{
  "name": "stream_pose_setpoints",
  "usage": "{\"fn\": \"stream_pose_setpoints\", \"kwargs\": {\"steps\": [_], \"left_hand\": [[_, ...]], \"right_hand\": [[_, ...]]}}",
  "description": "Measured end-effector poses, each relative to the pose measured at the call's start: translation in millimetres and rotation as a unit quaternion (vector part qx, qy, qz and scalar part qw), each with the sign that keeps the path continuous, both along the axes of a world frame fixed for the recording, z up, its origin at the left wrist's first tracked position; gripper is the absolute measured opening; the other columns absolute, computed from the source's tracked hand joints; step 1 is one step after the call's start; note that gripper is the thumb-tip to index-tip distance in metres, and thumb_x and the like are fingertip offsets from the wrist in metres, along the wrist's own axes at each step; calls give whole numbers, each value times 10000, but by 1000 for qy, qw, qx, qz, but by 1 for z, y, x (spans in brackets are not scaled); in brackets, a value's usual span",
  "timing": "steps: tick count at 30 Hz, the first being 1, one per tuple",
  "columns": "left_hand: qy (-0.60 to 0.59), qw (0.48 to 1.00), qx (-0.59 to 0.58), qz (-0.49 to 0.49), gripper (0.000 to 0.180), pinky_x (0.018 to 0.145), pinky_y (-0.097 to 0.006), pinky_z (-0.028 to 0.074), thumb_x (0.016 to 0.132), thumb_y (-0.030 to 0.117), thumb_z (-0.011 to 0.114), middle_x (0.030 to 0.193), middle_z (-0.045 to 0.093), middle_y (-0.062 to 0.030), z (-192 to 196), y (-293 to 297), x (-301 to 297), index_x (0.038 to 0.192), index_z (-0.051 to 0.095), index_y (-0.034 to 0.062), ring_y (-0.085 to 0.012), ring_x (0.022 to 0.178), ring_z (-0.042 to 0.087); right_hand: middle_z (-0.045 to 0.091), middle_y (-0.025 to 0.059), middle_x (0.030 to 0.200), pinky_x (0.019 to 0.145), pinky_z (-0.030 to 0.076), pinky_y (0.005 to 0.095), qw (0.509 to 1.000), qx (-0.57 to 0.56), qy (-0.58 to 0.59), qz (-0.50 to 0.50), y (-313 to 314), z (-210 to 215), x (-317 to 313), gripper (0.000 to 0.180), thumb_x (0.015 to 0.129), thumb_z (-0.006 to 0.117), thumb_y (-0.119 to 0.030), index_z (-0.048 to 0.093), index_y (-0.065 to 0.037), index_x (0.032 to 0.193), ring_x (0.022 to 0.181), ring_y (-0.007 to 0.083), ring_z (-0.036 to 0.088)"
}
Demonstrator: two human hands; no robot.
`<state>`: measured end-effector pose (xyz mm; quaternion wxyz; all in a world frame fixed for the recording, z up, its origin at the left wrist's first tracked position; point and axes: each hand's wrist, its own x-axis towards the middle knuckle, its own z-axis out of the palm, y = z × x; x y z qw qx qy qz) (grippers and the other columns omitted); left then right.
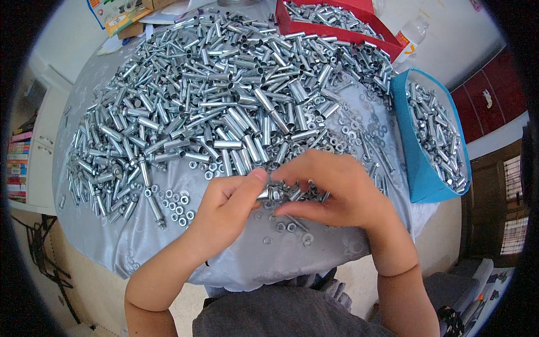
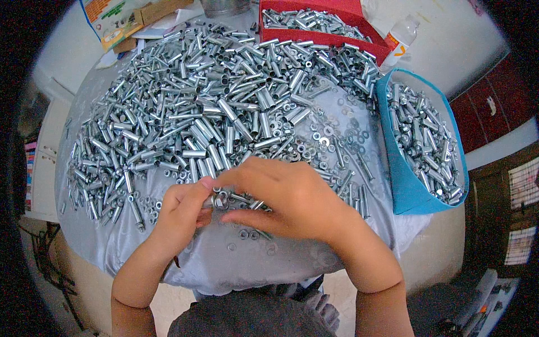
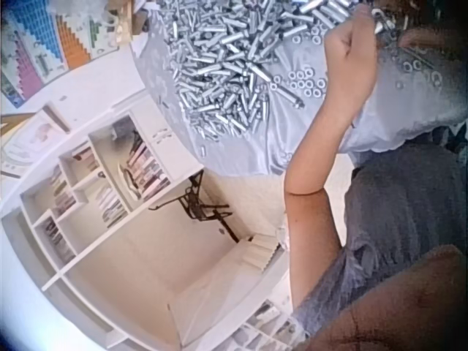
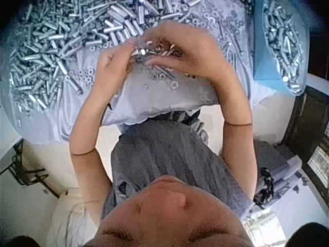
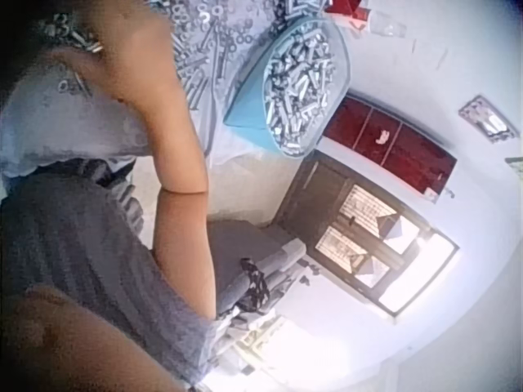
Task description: The person sits at a table covered with a large pile of metal bolts and washers. They repeatedly pick up a bolt and a washer, place the washer on the bolt, and then place the assembled unit into a blue plastic bin on the right side of the table.
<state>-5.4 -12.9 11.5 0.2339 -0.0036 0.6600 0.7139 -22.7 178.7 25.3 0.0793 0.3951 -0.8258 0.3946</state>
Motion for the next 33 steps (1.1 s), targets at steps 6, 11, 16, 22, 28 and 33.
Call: {"fn": "stream_pose_setpoints", "kwargs": {"steps": [6, 11, 16, 22, 28, 33], "left_hand": [[-11, 1000, 9, 10, 432, 561, -214, 372, 907, 335, 461, 560, 405, 74, 1, 2, 2, 624, 562, 24, -12, 572, 372], [1, 1000, 14, 5, 389, 558, -217, 375, 908, 318, 465, 578, 410, 75, -4, 1, 1, 695, 592, 18, -13, 580, 381], [15, 1000, -20, 3, 351, 512, -229, 339, 907, 267, 475, 595, 423, 74, -2, 2, 1, 695, 578, 8, -15, 578, 373], [277, 952, -133, -6, 281, 477, -281, 327, 877, 195, 501, 561, 434, -21, -1, 2, 4, 671, 517, 4, -132, 512, 406], [528, 830, -175, -42, 216, 475, -336, 345, 773, 168, 612, 592, 446, -98, -4, -4, -2, 658, 487, 34, -283, 521, 444], [584, 790, -184, -42, 252, 466, -345, 342, 722, 215, 666, 618, 445, -81, -6, -2, -5, 683, 489, 40, -264, 527, 440]], "right_hand": [[565, 72, 815, 542, 479, 326, 999, 13, 27, 13, 1, -4, -2, 237, 721, 661, -179, 572, -79, 917, 666, 253, 583], [534, 72, 788, 513, 467, 341, 999, 37, 13, 6, -3, -1, 0, 218, 762, 616, -197, 546, -78, 931, 637, 266, 569], [523, 87, 775, 488, 445, 349, 997, 69, 19, 9, -3, 0, 2, 176, 797, 576, -231, 518, -72, 847, 616, 271, 557], [504, 132, 691, 522, 414, 383, 992, 16, -121, 24, -5, -5, 7, 220, 869, 488, -242, 481, -31, 806, 623, 341, 533], [459, 116, 585, 522, 371, 323, 907, -76, -408, 78, -6, 16, 13, 323, 923, 413, -265, 492, 12, 778, 533, 167, 442], [430, 68, 549, 504, 348, 293, 878, -101, -466, 45, -6, 19, 16, 355, 925, 418, -270, 514, 25, 752, 555, 96, 367]]}}
